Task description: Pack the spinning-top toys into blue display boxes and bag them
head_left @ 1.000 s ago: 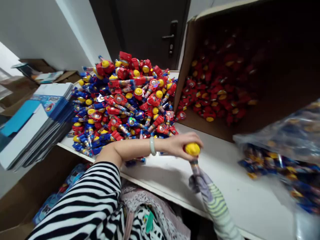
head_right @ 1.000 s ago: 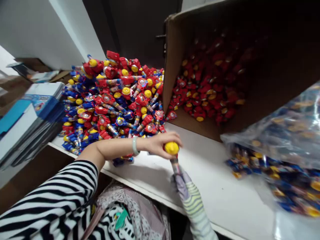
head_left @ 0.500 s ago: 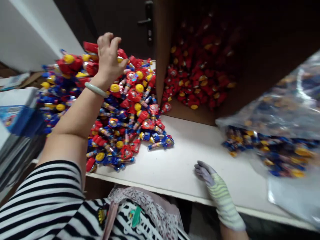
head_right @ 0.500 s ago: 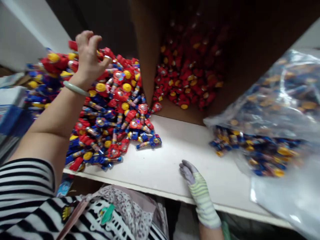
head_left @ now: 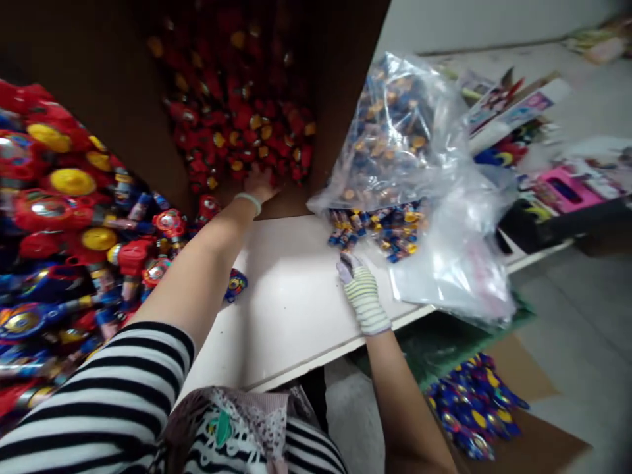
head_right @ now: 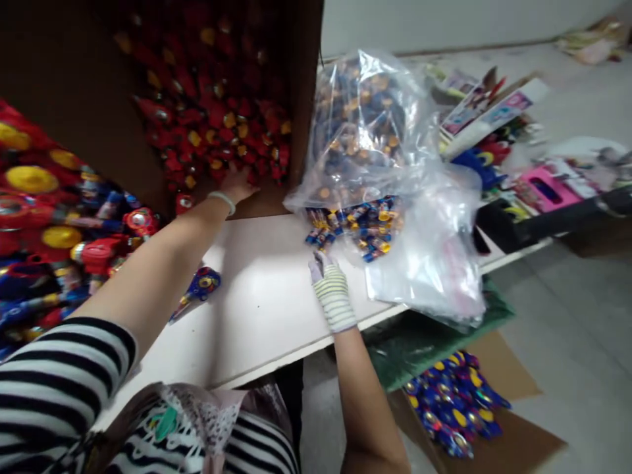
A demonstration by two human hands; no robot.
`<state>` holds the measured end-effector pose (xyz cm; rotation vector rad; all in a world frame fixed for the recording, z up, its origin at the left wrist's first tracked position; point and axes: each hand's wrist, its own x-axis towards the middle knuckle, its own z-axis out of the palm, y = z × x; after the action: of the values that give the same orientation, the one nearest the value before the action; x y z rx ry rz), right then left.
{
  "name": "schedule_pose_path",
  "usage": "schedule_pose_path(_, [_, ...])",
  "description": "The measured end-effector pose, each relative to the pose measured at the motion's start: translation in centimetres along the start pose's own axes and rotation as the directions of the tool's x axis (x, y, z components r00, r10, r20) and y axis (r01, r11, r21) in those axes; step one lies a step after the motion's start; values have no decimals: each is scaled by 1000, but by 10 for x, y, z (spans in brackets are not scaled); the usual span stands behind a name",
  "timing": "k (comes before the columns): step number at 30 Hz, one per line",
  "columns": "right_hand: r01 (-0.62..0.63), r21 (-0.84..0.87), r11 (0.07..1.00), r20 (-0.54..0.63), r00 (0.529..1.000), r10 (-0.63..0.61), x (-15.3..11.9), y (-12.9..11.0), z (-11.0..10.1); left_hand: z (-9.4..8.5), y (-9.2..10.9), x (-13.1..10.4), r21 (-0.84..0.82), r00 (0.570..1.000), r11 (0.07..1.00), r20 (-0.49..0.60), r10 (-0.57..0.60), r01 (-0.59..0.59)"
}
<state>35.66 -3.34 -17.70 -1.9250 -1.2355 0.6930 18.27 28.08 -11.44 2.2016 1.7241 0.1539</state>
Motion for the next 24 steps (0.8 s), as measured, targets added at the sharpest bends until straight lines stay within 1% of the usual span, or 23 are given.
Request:
schedule_pose_path(2, [10,-186,982,-47,999,-19,18,10,-11,1,-6,-8,-21,999,998,7,52,-52])
schedule_pose_path(4, [-40,-326,945,-59,998,22,36,11,-17,-4,-11,-28,-39,992,994,61,108,-106])
schedule_pose_path(6, [-119,-414,902,-42,993,112,52,4,-18,-11,-14,-53,-76,977,986,142,160,-150])
schedule_pose_path(8, [-148,-472,869,28,983,183,63,-5,-19,-19,-15,-80,-112,955,979,224,193,-171])
schedule_pose_path(9, [-134,-494,859,75,978,196,66,-9,-20,-23,-16,-93,-144,948,977,257,188,-155])
schedule_pose_path(10, [-108,-510,853,123,973,196,67,-12,-22,-27,-16,-106,-215,946,971,280,166,-107])
schedule_pose_path(11, [-80,-518,852,167,967,192,65,-14,-23,-30,-16,-117,-330,946,943,297,132,-28])
schedule_pose_path(12, [-56,-509,859,205,961,184,60,-15,-24,-33,-15,-129,-475,943,877,321,93,75])
schedule_pose_path(13, [-39,-472,881,233,958,167,52,-17,-24,-35,-14,-140,-618,933,763,356,54,192])
schedule_pose_path(14, [-30,-392,919,256,956,141,42,-19,-23,-36,-13,-151,-727,914,614,405,21,307])
schedule_pose_path(15, [-40,-258,965,272,956,113,28,-23,-20,-37,-12,-162,-785,888,467,461,1,407])
schedule_pose_path(16, [-68,-74,995,274,958,86,13,-28,-15,-37,-10,-173,-799,857,355,515,-9,485])
schedule_pose_path(17, [-105,135,985,261,963,67,-4,-36,-9,-37,-8,-185,-794,826,266,563,-20,547])
schedule_pose_path(18, [-139,333,933,237,970,60,-22,-45,-1,-36,-6,-196,-786,803,187,595,-27,589])
schedule_pose_path(19, [-165,496,852,206,976,69,-38,-56,7,-35,-4,-207,-783,790,121,613,-21,610])
schedule_pose_path(20, [-183,617,765,174,980,94,-54,-67,16,-35,-2,-217,-788,790,68,614,-1,612])
schedule_pose_path(22, [-202,759,619,132,979,158,-78,-87,32,-36,0,-235,-818,816,18,576,51,576])
schedule_pose_path(24, [-248,815,524,175,967,185,-92,-100,42,-41,-2,-249,-866,862,25,499,82,499])
